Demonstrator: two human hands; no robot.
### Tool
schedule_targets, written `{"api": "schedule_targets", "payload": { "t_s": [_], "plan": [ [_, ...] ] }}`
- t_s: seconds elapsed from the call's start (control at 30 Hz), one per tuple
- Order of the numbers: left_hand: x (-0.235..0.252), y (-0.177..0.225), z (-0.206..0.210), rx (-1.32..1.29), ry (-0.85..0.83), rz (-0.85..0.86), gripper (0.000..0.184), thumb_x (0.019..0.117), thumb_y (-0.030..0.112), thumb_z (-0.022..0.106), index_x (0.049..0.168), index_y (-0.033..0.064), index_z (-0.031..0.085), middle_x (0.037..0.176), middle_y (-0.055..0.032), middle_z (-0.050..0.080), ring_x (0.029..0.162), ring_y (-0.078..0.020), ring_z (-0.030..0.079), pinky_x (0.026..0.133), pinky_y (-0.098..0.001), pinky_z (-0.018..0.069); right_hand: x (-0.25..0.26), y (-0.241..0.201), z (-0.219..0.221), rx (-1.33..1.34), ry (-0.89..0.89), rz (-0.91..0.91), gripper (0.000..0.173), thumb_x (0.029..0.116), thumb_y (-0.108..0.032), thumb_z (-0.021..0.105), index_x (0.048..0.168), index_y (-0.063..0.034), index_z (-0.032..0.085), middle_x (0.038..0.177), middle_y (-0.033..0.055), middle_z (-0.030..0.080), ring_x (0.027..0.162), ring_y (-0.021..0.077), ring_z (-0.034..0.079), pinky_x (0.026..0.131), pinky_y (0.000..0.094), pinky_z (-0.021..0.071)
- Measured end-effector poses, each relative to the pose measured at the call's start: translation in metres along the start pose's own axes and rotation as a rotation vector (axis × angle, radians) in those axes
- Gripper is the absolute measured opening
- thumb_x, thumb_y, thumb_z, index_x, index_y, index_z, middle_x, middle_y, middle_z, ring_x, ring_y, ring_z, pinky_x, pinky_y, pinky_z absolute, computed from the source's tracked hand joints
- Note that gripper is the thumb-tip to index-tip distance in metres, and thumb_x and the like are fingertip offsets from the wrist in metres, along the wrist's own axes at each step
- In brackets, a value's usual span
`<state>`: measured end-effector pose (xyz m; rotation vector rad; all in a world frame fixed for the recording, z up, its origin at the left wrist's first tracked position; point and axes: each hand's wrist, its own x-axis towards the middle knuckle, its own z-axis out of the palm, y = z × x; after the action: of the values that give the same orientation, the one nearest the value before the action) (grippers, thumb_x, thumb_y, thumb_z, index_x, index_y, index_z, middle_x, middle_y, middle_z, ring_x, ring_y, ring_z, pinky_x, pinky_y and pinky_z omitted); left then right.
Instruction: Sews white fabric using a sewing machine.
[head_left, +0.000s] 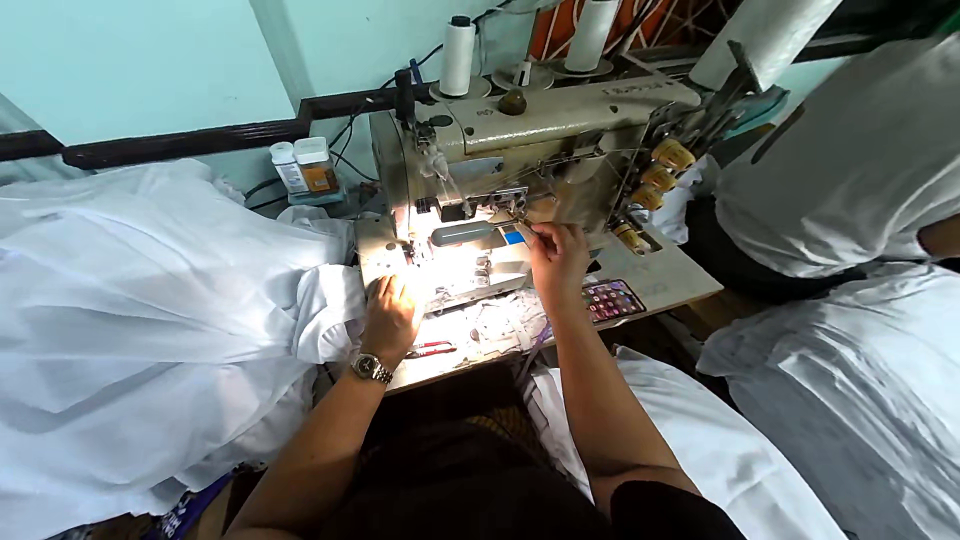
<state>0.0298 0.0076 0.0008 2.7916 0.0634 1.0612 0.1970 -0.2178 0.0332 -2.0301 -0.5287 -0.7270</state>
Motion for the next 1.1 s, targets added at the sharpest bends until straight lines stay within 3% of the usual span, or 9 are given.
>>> {"api": "schedule_targets", "payload": {
  "t_s": [0.1,0.27,0.37,0.5,0.63,0.73,0.8,0.9,1.1],
  "plan": [
    [-0.002,0.001,0.001,0.021,-0.011,-0.007,0.021,0.0941,0.016,0.066,0.096,-0.0040,0.073,0.105,-0.0230,0.070,0.109,-0.0396,0.067,0.101,-0.0529,0.0508,-0.004,-0.002,0.000,-0.111,0.075,-0.046,0.012,0.0962,-0.003,0.061,0.098,0.0033,0.072,0.096,0.0207,0.066,0.086,0.0293,0.067,0.076,0.0380,0.0587],
    [-0.004,0.000,0.002,0.058,-0.014,0.004,0.024,0.0962,0.020,0.065,0.099,-0.0025,0.074,0.107,-0.0217,0.070,0.112,-0.0379,0.066,0.104,-0.0518,0.0484,0.000,0.012,0.017,-0.350,0.098,-0.104,0.013,0.0964,-0.006,0.061,0.095,-0.0046,0.074,0.095,0.0173,0.071,0.088,0.0352,0.071,0.069,0.0492,0.0581],
    [-0.004,0.000,0.001,0.057,-0.007,-0.001,0.024,0.0966,0.021,0.065,0.099,-0.0017,0.073,0.106,-0.0204,0.070,0.110,-0.0364,0.066,0.103,-0.0503,0.0488,0.001,0.013,0.024,-0.387,0.121,-0.101,0.014,0.0967,-0.007,0.061,0.094,-0.0073,0.075,0.096,0.0148,0.072,0.091,0.0338,0.072,0.072,0.0491,0.0586],
    [-0.005,0.000,0.002,0.057,-0.003,0.000,0.026,0.0973,0.023,0.064,0.099,-0.0014,0.073,0.107,-0.0197,0.070,0.110,-0.0362,0.066,0.104,-0.0504,0.0481,-0.009,0.004,0.007,-0.306,0.107,-0.080,0.017,0.0992,-0.013,0.061,0.104,-0.0080,0.077,0.101,0.0176,0.070,0.098,0.0344,0.069,0.082,0.0480,0.0569],
    [-0.005,0.001,0.003,0.067,-0.005,-0.011,0.026,0.0966,0.022,0.065,0.099,-0.0021,0.073,0.109,-0.0215,0.070,0.113,-0.0376,0.065,0.105,-0.0519,0.0477,-0.030,-0.021,-0.002,-0.162,-0.117,-0.220,0.019,0.0968,-0.010,0.063,0.110,-0.0047,0.077,0.103,0.0189,0.068,0.096,0.0342,0.068,0.083,0.0491,0.0571],
    [-0.005,0.001,0.004,0.073,-0.012,-0.011,0.025,0.0957,0.022,0.066,0.099,-0.0023,0.073,0.109,-0.0222,0.070,0.113,-0.0380,0.065,0.105,-0.0521,0.0474,-0.026,-0.027,0.009,-0.203,-0.282,-0.224,0.027,0.0966,-0.008,0.064,0.121,-0.0121,0.075,0.107,0.0168,0.068,0.103,0.0348,0.067,0.086,0.0498,0.0569],
    [-0.005,0.000,0.004,0.077,-0.009,-0.010,0.026,0.0966,0.023,0.065,0.100,-0.0014,0.073,0.108,-0.0211,0.070,0.113,-0.0373,0.065,0.105,-0.0514,0.0474,-0.020,-0.027,0.014,-0.206,-0.352,-0.195,0.026,0.0949,-0.007,0.066,0.117,-0.0137,0.077,0.107,0.0157,0.067,0.105,0.0354,0.065,0.086,0.0513,0.0557],
    [-0.005,-0.001,0.004,0.070,-0.013,-0.005,0.026,0.0969,0.023,0.065,0.099,-0.0011,0.074,0.109,-0.0209,0.070,0.113,-0.0373,0.065,0.104,-0.0517,0.0480,-0.014,-0.026,0.015,-0.189,-0.360,-0.237,0.014,0.0941,-0.006,0.068,0.104,-0.0076,0.078,0.102,0.0156,0.069,0.102,0.0352,0.066,0.088,0.0514,0.0552],
    [-0.005,-0.003,0.005,0.072,-0.021,0.010,0.028,0.0986,0.025,0.063,0.099,-0.0009,0.074,0.107,-0.0205,0.070,0.111,-0.0367,0.066,0.105,-0.0512,0.0477,-0.018,-0.017,0.013,-0.213,-0.311,-0.334,0.017,0.0962,-0.005,0.064,0.105,-0.0069,0.078,0.098,0.0141,0.070,0.098,0.0334,0.067,0.087,0.0490,0.0554]
  ]
}}
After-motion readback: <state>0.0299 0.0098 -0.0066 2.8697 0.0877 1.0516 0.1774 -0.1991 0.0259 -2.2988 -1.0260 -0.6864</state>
